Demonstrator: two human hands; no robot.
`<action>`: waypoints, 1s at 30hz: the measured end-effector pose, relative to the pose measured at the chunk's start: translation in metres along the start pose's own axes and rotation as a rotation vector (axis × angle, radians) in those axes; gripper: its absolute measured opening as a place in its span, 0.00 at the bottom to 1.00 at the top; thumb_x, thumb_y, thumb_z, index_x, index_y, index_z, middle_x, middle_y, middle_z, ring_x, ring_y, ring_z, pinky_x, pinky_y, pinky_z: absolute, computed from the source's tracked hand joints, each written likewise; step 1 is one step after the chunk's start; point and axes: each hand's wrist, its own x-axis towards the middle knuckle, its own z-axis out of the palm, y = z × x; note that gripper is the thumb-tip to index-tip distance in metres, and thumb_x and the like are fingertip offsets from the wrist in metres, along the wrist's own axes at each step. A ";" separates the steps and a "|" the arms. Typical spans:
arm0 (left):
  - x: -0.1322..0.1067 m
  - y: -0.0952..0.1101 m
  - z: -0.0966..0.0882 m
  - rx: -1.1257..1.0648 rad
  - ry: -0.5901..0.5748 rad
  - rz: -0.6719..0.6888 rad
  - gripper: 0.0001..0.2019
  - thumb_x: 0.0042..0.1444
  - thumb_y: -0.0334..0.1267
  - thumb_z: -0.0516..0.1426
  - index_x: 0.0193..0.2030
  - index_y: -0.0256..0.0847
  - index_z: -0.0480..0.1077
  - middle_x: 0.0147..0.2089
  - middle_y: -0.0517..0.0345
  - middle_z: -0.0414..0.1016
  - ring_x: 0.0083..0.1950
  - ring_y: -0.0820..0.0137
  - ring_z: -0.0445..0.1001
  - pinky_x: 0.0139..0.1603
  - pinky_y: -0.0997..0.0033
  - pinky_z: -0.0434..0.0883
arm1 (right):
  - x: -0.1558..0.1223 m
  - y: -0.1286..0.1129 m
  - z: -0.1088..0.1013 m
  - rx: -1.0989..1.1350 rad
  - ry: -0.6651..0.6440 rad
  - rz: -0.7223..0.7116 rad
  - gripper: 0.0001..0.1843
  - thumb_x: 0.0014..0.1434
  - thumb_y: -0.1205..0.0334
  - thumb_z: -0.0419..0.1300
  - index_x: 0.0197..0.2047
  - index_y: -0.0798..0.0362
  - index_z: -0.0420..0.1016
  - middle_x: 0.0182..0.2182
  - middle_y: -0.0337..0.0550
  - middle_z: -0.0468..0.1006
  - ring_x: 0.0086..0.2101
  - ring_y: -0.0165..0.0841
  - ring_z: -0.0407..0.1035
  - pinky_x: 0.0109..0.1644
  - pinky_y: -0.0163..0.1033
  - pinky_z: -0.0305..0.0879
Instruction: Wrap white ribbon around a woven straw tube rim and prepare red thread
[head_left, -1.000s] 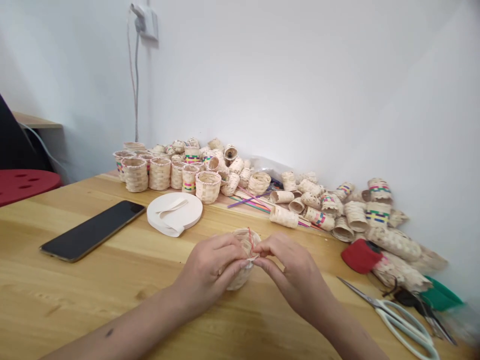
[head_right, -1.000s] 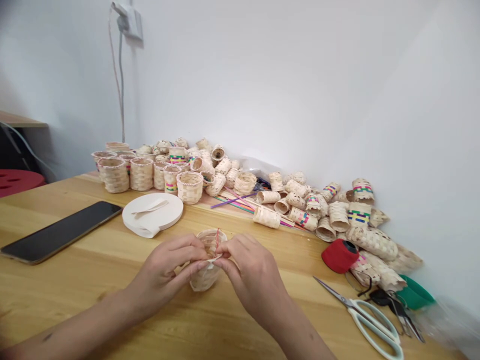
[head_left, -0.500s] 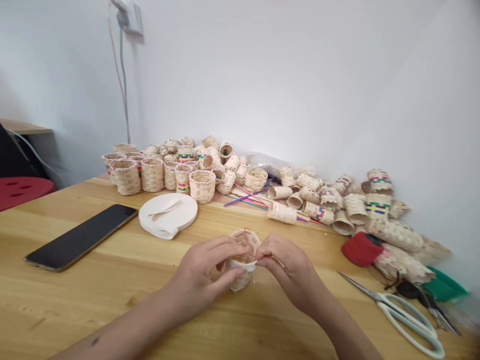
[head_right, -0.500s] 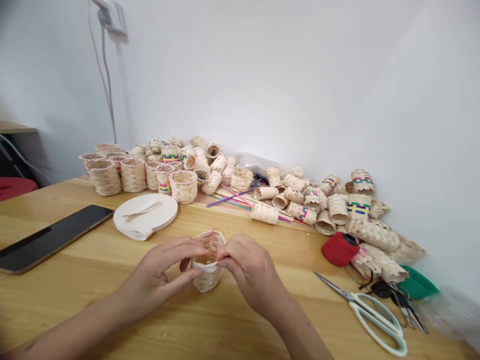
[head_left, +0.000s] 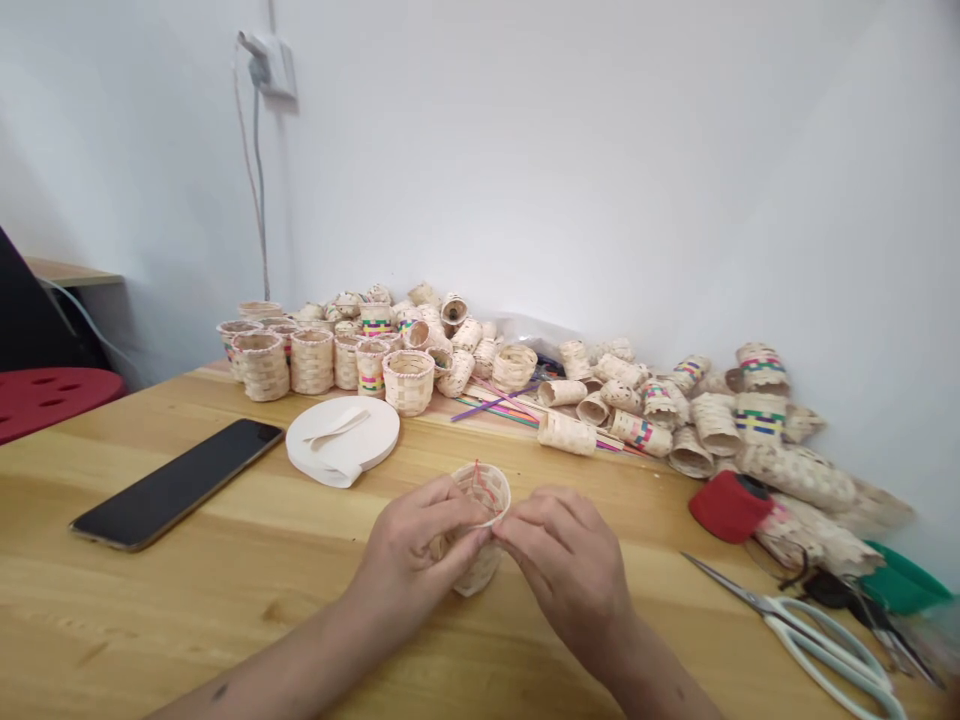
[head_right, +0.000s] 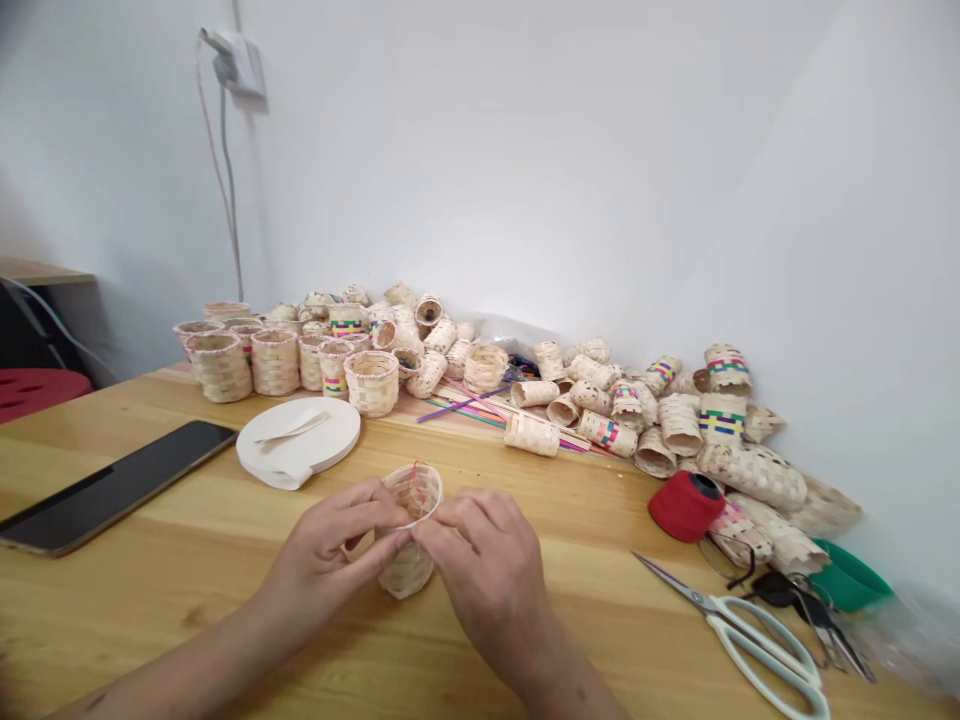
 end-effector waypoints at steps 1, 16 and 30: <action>0.000 0.001 0.000 -0.008 -0.002 0.001 0.07 0.57 0.28 0.56 0.31 0.38 0.74 0.29 0.58 0.69 0.32 0.72 0.69 0.32 0.75 0.64 | 0.000 -0.001 0.000 -0.018 0.024 -0.026 0.08 0.61 0.72 0.56 0.40 0.52 0.74 0.32 0.43 0.78 0.36 0.34 0.66 0.41 0.41 0.65; 0.003 -0.007 -0.008 0.222 0.188 -0.088 0.09 0.57 0.33 0.55 0.26 0.38 0.70 0.26 0.59 0.67 0.29 0.71 0.67 0.31 0.72 0.62 | 0.005 -0.032 -0.006 0.318 -0.020 -0.112 0.11 0.66 0.67 0.50 0.34 0.45 0.68 0.32 0.32 0.81 0.37 0.29 0.76 0.56 0.42 0.64; 0.010 -0.013 -0.029 0.511 0.311 0.067 0.08 0.58 0.34 0.56 0.28 0.39 0.72 0.28 0.57 0.69 0.31 0.69 0.67 0.33 0.70 0.62 | 0.003 0.032 -0.039 0.836 0.635 0.591 0.03 0.63 0.59 0.57 0.39 0.48 0.65 0.18 0.31 0.58 0.19 0.26 0.49 0.21 0.31 0.50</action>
